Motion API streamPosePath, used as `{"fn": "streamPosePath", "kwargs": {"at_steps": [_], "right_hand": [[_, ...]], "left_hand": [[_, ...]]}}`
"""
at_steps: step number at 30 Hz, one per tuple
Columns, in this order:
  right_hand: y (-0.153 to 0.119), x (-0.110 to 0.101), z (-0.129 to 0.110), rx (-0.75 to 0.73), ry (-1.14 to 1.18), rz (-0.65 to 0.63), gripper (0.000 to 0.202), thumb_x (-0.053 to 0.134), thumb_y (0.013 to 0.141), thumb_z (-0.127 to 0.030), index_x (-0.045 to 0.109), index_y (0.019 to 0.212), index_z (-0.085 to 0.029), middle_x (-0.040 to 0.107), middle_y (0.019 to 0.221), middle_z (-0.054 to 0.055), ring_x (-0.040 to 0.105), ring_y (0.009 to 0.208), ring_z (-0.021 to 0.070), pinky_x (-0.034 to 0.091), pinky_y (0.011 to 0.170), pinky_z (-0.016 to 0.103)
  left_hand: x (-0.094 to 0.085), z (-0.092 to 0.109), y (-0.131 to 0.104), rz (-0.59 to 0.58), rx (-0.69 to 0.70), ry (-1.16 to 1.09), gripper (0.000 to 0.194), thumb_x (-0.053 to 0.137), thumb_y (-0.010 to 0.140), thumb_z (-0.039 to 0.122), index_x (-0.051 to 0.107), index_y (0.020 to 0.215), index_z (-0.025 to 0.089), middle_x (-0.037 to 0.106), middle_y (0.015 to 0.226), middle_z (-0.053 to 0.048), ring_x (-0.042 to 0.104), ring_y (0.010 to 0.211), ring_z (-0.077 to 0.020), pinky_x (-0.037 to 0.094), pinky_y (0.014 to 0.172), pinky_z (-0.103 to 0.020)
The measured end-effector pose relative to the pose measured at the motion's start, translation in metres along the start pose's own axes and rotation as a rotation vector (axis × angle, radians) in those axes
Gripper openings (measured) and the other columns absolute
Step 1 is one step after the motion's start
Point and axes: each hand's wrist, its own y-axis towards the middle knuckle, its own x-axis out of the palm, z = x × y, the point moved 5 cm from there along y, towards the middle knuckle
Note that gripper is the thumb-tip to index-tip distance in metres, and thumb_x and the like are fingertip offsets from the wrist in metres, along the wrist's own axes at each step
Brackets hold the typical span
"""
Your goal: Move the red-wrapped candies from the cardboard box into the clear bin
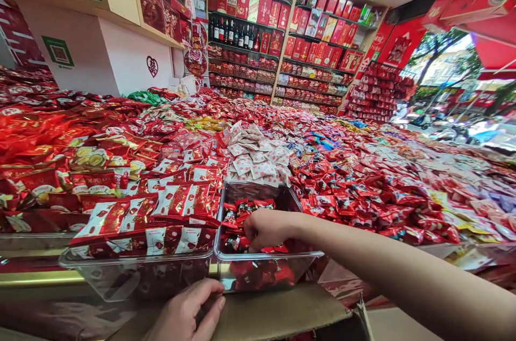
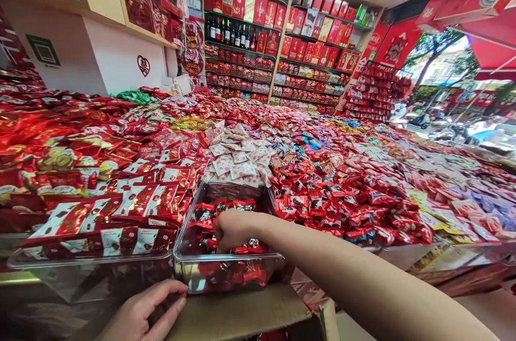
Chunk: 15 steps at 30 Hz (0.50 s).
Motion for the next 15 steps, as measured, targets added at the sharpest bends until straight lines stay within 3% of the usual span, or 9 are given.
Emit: {"fn": "streamPosePath", "kwargs": {"at_steps": [4, 6, 9, 11, 14, 15], "right_hand": [[-0.019, -0.01, 0.023, 0.055, 0.314, 0.204, 0.014, 0.063, 0.064, -0.025, 0.053, 0.068, -0.016, 0.054, 0.059, -0.003, 0.047, 0.053, 0.0084, 0.033, 0.047, 0.018], [-0.026, -0.01, 0.03, 0.061, 0.555, 0.24, 0.016, 0.062, 0.066, -0.023, 0.048, 0.067, -0.016, 0.054, 0.057, -0.003, 0.051, 0.053, 0.0088, 0.037, 0.048, 0.019], [-0.037, -0.014, 0.025, 0.003, 0.84, 0.219, 0.018, 0.062, 0.068, -0.022, 0.044, 0.067, -0.016, 0.055, 0.056, -0.003, 0.056, 0.055, 0.0094, 0.041, 0.051, 0.02], [-0.048, -0.022, 0.011, -0.074, 0.886, 0.199, 0.019, 0.064, 0.068, -0.022, 0.045, 0.068, -0.016, 0.055, 0.056, -0.004, 0.055, 0.054, 0.0085, 0.041, 0.052, 0.02], [-0.065, -0.038, -0.013, -0.215, 0.89, 0.17, 0.019, 0.065, 0.068, -0.023, 0.047, 0.07, -0.015, 0.055, 0.058, -0.004, 0.053, 0.054, 0.0071, 0.041, 0.053, 0.02], [-0.07, -0.043, -0.02, -0.262, 0.889, 0.182, 0.019, 0.065, 0.068, -0.023, 0.048, 0.07, -0.015, 0.055, 0.059, -0.004, 0.052, 0.055, 0.0066, 0.041, 0.053, 0.019]], "left_hand": [[0.001, -0.001, -0.001, -0.004, 0.034, 0.022, 0.015, 0.046, 0.083, 0.033, 0.058, 0.09, 0.027, 0.068, 0.079, 0.005, 0.064, 0.069, -0.0108, 0.05, 0.063, -0.016], [-0.006, 0.007, -0.004, 0.067, 0.125, 0.026, 0.012, 0.049, 0.082, 0.03, 0.056, 0.091, 0.028, 0.068, 0.08, 0.006, 0.065, 0.071, -0.0093, 0.05, 0.065, -0.013], [-0.033, 0.038, -0.008, 0.288, 0.344, 0.002, 0.02, 0.054, 0.079, 0.019, 0.053, 0.097, 0.029, 0.066, 0.089, 0.006, 0.064, 0.08, -0.0081, 0.048, 0.075, -0.011], [-0.054, 0.068, -0.007, 0.427, 0.487, 0.04, 0.028, 0.052, 0.079, 0.01, 0.052, 0.103, 0.024, 0.059, 0.107, -0.001, 0.058, 0.098, -0.0122, 0.046, 0.086, -0.018], [-0.076, 0.104, 0.012, 0.467, 0.491, 0.261, 0.038, 0.054, 0.079, 0.017, 0.049, 0.117, 0.019, 0.045, 0.127, -0.009, 0.046, 0.113, -0.0193, 0.042, 0.093, -0.029], [-0.079, 0.114, 0.02, 0.443, 0.524, 0.284, 0.038, 0.053, 0.08, 0.02, 0.048, 0.118, 0.019, 0.049, 0.124, -0.009, 0.046, 0.113, -0.0202, 0.042, 0.094, -0.032]]}}
